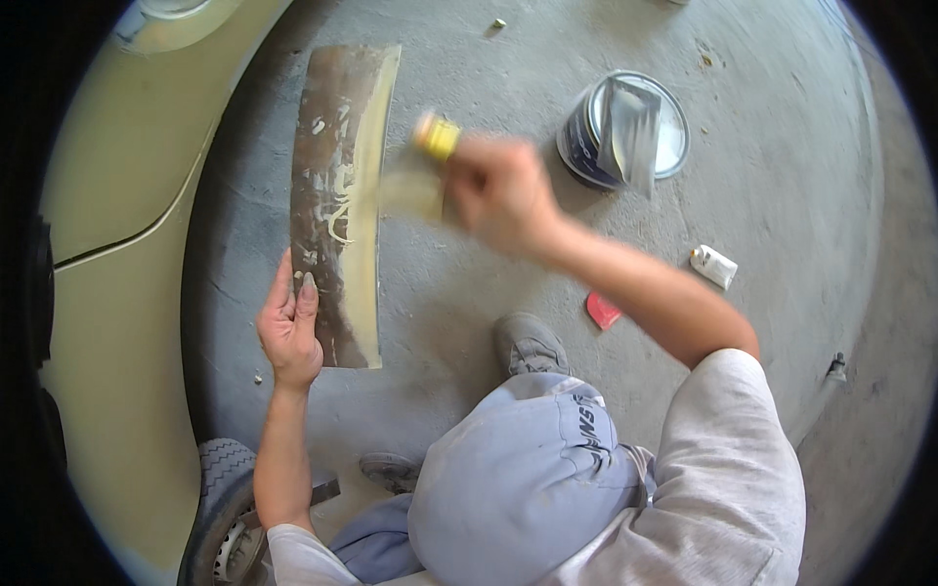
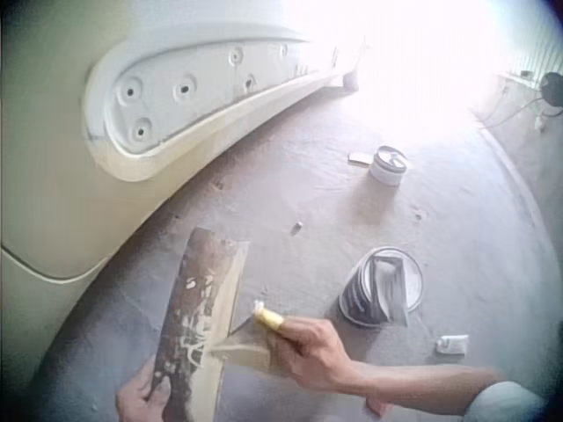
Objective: The person applies body filler to a car panel using a large metal scraper and a smaller yellow-handled putty knife. They repeatedly transfer filler between tools and spread it over the surface, working near the wheel arch and along panel seams.
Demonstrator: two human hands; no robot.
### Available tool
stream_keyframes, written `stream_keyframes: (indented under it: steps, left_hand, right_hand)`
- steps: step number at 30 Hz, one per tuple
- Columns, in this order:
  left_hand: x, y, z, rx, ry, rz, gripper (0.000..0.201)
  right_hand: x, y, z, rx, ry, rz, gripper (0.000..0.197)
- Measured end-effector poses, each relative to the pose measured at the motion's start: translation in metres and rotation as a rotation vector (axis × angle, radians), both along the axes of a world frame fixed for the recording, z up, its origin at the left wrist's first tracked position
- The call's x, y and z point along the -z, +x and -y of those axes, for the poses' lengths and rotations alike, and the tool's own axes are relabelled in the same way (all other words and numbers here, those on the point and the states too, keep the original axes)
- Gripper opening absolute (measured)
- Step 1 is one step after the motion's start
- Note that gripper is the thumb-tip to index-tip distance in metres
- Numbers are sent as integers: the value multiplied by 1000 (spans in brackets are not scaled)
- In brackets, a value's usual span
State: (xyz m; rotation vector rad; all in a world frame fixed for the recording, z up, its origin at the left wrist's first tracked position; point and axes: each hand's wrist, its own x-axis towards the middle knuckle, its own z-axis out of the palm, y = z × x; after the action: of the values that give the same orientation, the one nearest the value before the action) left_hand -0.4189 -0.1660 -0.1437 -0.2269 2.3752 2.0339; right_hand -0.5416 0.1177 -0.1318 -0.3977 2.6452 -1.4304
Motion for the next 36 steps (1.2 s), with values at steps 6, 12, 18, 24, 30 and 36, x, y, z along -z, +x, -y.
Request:
stream_keyframes:
  steps: [6, 12, 18, 24, 30, 36]
  left_hand:
    - [-4, 8, -14, -57, -175, 72, 47]
    - [-24, 5, -10, 26, -448, 194, 47]
    - [-13, -8, -11, -30, -300, 123, 46]
    - [-9, -18, -12, -25, 49, 125, 48]
    - [10, -6, -2, -73, 251, 320, 51]
    - [5, 42, 2, 56, 794, 446, 50]
  right_hand:
    - [29, 18, 8, -49, -233, -71, 14]
    - [48, 24, 25, -229, -271, -142, 34]
    - [56, 37, -5, -189, -282, -101, 33]
    - [43, 17, 1, -48, -339, -24, 25]
    - [43, 66, 22, -192, -482, 42, 25]
    - [71, -100, 3, 627, -583, -131, 36]
